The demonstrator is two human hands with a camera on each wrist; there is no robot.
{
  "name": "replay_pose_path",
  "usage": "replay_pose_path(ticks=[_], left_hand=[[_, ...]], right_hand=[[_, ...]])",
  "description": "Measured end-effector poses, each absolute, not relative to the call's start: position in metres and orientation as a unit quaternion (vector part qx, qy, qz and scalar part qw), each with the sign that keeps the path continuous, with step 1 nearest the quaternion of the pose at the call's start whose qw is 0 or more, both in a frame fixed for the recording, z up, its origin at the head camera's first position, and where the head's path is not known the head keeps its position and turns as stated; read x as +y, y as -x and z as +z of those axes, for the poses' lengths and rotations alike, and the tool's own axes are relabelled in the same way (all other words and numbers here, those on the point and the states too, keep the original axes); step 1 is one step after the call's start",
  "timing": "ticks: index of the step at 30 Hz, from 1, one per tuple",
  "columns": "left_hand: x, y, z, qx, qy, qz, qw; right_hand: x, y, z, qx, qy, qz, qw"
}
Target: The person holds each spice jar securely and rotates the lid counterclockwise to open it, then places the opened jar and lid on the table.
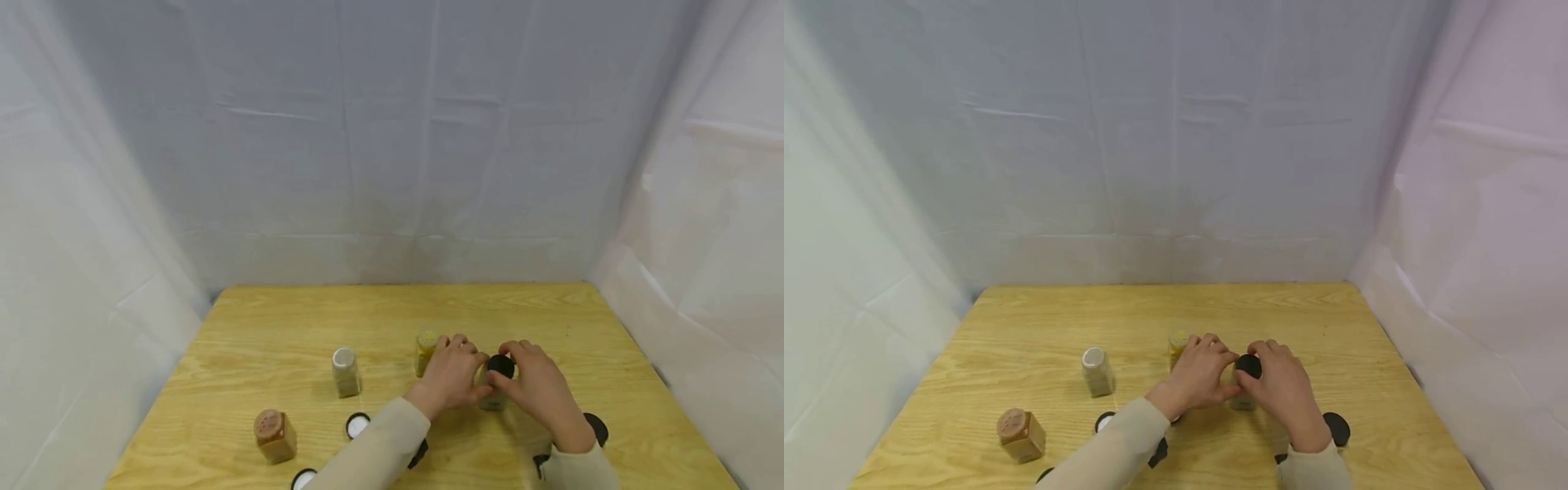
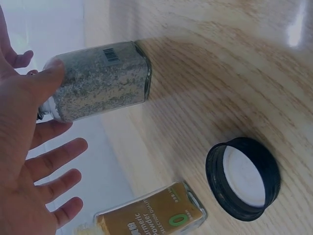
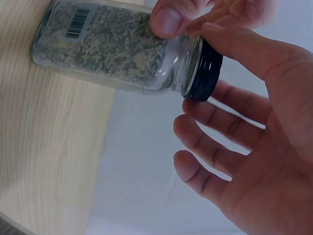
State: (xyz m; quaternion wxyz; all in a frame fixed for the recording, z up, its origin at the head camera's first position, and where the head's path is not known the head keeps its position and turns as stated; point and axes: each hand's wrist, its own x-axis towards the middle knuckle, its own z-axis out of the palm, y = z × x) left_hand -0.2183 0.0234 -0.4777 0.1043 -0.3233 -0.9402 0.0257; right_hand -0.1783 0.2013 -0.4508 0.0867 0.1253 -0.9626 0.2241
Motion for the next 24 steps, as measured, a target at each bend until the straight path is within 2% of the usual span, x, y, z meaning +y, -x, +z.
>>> replay_pose_path(ticks=[17,24], left_hand=[[0.025,0.221,-0.473,-0.943,0.318,0.014,0.093],[0.027,0.222,-0.474,-0.948,0.31,0.016,0.076]], right_hand=[[0.213,0.178,-0.457,-0.935,-0.209,0.248,0.146],[0.222,0.176,-0.453,-0.944,-0.174,0.262,0.095]])
